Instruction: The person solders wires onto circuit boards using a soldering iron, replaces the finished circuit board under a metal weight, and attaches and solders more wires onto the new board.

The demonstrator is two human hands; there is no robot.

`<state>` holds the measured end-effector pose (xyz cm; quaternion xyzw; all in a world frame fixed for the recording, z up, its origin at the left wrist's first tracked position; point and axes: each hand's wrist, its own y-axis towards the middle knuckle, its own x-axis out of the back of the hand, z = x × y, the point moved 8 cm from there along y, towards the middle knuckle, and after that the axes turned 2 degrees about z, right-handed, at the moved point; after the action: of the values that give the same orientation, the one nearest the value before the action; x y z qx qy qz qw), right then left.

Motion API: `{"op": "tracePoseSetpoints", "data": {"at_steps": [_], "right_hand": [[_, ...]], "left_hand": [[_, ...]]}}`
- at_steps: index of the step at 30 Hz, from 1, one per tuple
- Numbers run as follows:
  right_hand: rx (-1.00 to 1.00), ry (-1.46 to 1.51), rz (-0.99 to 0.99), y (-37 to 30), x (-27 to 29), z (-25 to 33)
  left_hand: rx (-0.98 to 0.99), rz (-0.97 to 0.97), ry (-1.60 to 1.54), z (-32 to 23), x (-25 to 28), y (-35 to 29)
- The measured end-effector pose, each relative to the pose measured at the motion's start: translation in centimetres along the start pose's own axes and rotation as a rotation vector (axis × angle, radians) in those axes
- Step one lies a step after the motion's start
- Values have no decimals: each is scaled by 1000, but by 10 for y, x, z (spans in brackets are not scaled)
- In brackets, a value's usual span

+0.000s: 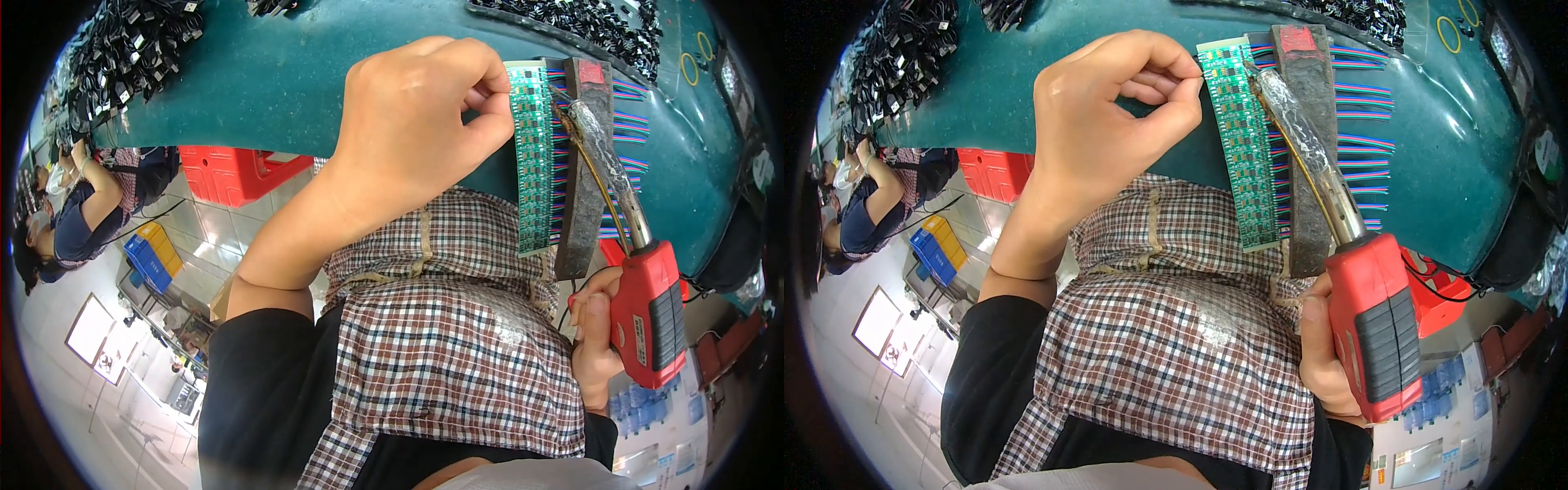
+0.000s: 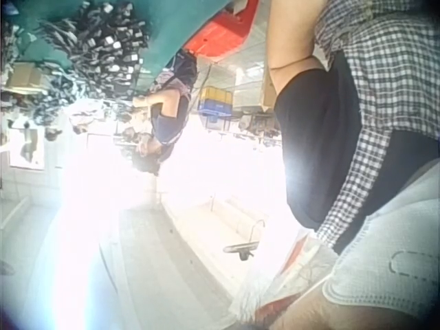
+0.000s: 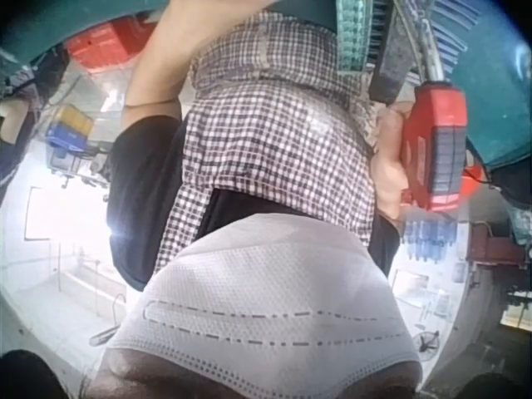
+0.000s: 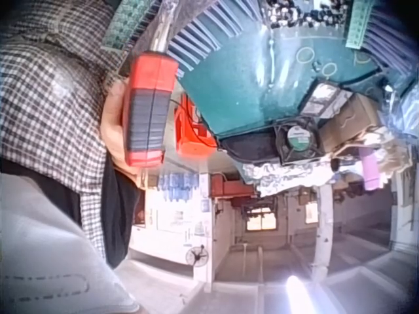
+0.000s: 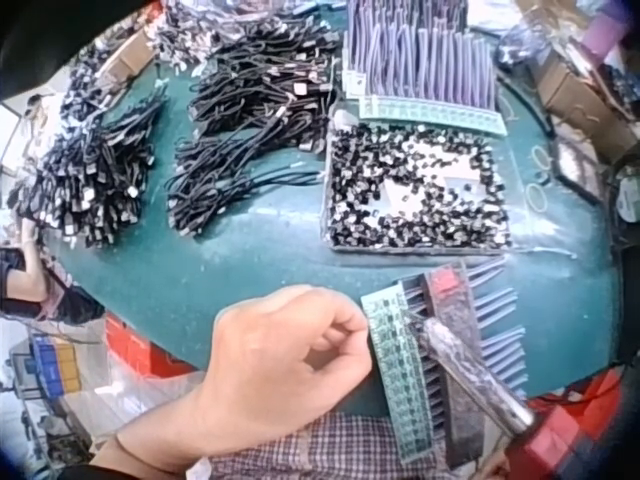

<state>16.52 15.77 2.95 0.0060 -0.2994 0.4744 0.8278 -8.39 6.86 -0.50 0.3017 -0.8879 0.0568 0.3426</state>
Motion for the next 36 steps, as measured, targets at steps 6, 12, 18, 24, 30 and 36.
{"op": "tracePoseSetpoints", "data": {"at_steps": [6, 12, 18, 24, 30, 36], "right_hand": [[-93, 141, 16, -3, 1, -6], [-80, 113, -151, -9, 12, -13], [-41, 220, -184, -12, 13, -16], [-30, 203, -246, -19, 17, -24], [-73, 223, -222, -12, 13, -18], [-28, 296, -262, -14, 12, -23]], "left_hand": [[30, 22, 16, -1, 1, 0], [-184, -84, 218, -14, 26, 32], [-313, -71, 346, -18, -2, 99], [-255, -23, 561, -11, -29, 119], [-242, 2, 498, -23, -12, 113], [20, 15, -194, -18, 17, 57]]}}
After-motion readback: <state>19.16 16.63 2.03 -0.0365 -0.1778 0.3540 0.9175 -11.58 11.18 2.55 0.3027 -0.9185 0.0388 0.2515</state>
